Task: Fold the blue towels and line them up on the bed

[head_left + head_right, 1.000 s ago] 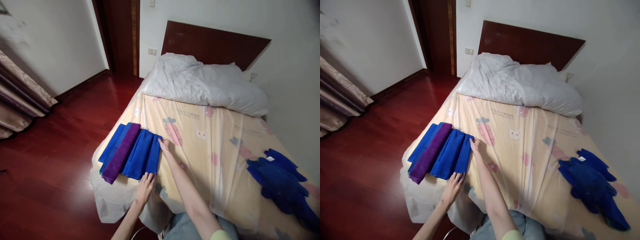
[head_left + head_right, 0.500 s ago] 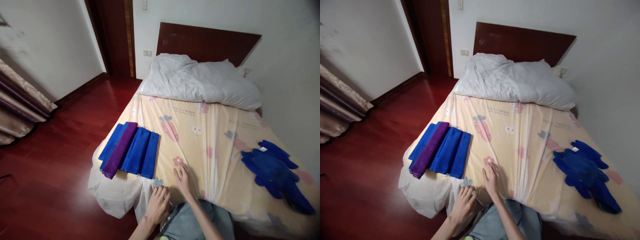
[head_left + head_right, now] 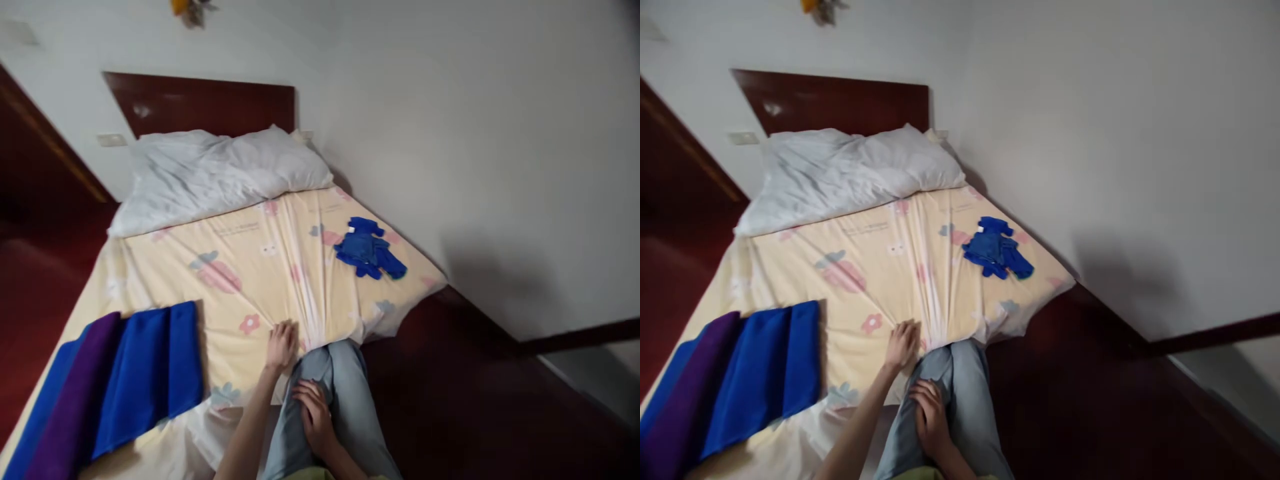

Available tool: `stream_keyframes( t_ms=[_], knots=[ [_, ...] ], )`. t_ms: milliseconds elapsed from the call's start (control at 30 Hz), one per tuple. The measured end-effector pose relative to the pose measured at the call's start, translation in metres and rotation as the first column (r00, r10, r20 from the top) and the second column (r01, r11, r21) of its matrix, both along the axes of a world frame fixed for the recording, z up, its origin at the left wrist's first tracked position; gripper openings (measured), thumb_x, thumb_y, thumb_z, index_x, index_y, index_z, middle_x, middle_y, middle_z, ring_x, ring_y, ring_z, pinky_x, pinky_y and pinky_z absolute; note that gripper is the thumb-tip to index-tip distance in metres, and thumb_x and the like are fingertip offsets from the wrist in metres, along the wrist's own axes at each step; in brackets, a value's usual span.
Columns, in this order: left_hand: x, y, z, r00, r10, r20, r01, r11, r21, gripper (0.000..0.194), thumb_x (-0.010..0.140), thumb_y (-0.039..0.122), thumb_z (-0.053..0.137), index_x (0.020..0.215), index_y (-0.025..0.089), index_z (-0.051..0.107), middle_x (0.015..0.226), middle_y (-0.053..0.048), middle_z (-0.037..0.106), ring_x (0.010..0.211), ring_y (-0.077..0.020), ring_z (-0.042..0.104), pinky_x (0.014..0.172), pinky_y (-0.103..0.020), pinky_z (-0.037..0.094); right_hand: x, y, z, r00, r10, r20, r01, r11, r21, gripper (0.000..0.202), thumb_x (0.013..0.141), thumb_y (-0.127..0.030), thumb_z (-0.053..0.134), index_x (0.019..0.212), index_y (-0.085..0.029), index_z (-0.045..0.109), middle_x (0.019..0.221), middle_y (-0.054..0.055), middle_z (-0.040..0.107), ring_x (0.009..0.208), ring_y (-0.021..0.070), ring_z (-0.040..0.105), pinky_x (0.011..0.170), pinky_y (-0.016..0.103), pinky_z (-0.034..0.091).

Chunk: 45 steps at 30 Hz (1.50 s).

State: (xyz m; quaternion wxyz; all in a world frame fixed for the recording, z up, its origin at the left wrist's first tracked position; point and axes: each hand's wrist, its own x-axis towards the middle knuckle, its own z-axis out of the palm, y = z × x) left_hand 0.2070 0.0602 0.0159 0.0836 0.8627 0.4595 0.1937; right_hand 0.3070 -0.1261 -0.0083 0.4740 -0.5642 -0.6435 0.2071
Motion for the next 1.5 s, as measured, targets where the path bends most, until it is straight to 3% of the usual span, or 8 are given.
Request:
stream_keyframes(
  t_ms=[167, 367, 533, 767, 1033, 1133, 1267, 1500],
  knots=[
    [0.009, 0.011, -0.032, 0.993, 0.114, 0.011, -0.114, 0.973, 0.199, 0.034, 0.098, 0.028, 0.046, 0.122, 0.017, 0.065, 0.113, -0.015, 0.067, 0.103, -0.0294, 0.058, 0.087, -0.042, 0.046, 0.007, 0.009, 0.007, 0.992, 0.010, -0.128, -0.009, 1.000, 0.012, 0.039, 0.089, -0.013, 0.049, 0.113, -0.033, 0.073, 0.108, 0.003, 0.077, 0.113, 0.0274, 0.070, 0.104, 0.052, 0.052],
    [0.012, 0.013, -0.033, 0.994, 0.105, -0.022, -0.095, 0.957, 0.273, 0.035, 0.098, 0.026, 0.043, 0.124, 0.013, 0.063, 0.111, -0.016, 0.067, 0.102, -0.0293, 0.058, 0.085, -0.040, 0.042, 0.013, 0.024, 0.008, 0.914, -0.172, -0.367, 0.129, 0.982, -0.139, 0.020, 0.096, -0.025, 0.055, 0.093, -0.024, 0.075, 0.091, 0.004, 0.077, 0.091, 0.0233, 0.072, 0.090, 0.038, 0.056],
    [0.014, 0.014, -0.039, 0.993, 0.105, -0.047, -0.090, 0.967, 0.239, 0.034, 0.098, 0.027, 0.044, 0.120, 0.012, 0.064, 0.108, -0.016, 0.067, 0.099, -0.0301, 0.056, 0.084, -0.041, 0.040, 0.080, 0.075, 0.037, 0.804, -0.400, -0.440, 0.368, 0.916, -0.160, 0.024, 0.101, -0.034, 0.055, 0.097, -0.022, 0.074, 0.091, 0.006, 0.076, 0.087, 0.0208, 0.072, 0.084, 0.031, 0.057],
    [0.013, 0.013, -0.044, 0.992, 0.105, -0.075, -0.086, 0.971, 0.224, 0.030, 0.097, 0.030, 0.044, 0.109, 0.013, 0.066, 0.107, -0.017, 0.066, 0.098, -0.0304, 0.054, 0.086, -0.043, 0.038, 0.246, 0.235, 0.092, 0.804, -0.589, 0.081, 0.584, 0.808, 0.081, 0.032, 0.093, -0.016, 0.049, 0.109, -0.017, 0.077, 0.137, 0.014, 0.061, 0.128, 0.0255, 0.055, 0.115, 0.043, 0.043],
    [0.014, 0.011, -0.038, 0.989, 0.100, -0.105, -0.068, 0.959, 0.274, 0.025, 0.095, 0.029, 0.048, 0.102, 0.014, 0.067, 0.104, -0.015, 0.066, 0.092, -0.0294, 0.053, 0.084, -0.042, 0.036, 0.312, 0.322, 0.086, 0.684, -0.460, 0.567, 0.685, 0.672, -0.282, 0.040, 0.092, -0.009, 0.049, 0.124, -0.014, 0.073, 0.151, 0.015, 0.051, 0.137, 0.0319, 0.042, 0.112, 0.050, 0.042],
    [0.014, 0.011, -0.039, 0.990, 0.094, -0.109, -0.061, 0.961, 0.270, 0.025, 0.094, 0.028, 0.049, 0.103, 0.014, 0.068, 0.103, -0.016, 0.065, 0.092, -0.0298, 0.053, 0.083, -0.042, 0.036, 0.304, 0.325, 0.089, 0.675, -0.511, 0.533, 0.703, 0.663, -0.255, 0.042, 0.094, -0.007, 0.046, 0.126, -0.012, 0.071, 0.143, 0.017, 0.057, 0.131, 0.0313, 0.048, 0.111, 0.047, 0.043],
    [0.013, 0.011, -0.043, 0.989, 0.102, -0.103, -0.072, 0.961, 0.267, 0.027, 0.094, 0.029, 0.050, 0.105, 0.013, 0.068, 0.105, -0.016, 0.066, 0.093, -0.0307, 0.053, 0.084, -0.043, 0.036, 0.247, 0.297, 0.099, 0.848, -0.442, 0.291, 0.477, 0.877, -0.057, 0.036, 0.098, -0.012, 0.043, 0.118, -0.014, 0.073, 0.126, 0.017, 0.065, 0.122, 0.0267, 0.056, 0.112, 0.043, 0.043],
    [0.012, 0.010, -0.052, 0.991, 0.099, -0.088, -0.079, 0.974, 0.212, 0.031, 0.095, 0.032, 0.050, 0.111, 0.013, 0.069, 0.106, -0.017, 0.066, 0.096, -0.0318, 0.054, 0.085, -0.043, 0.037, 0.055, 0.127, 0.048, 0.972, -0.215, -0.094, 0.210, 0.976, -0.057, 0.019, 0.095, -0.020, 0.055, 0.100, -0.022, 0.073, 0.100, 0.006, 0.071, 0.096, 0.0178, 0.070, 0.088, 0.028, 0.056]
  ],
)
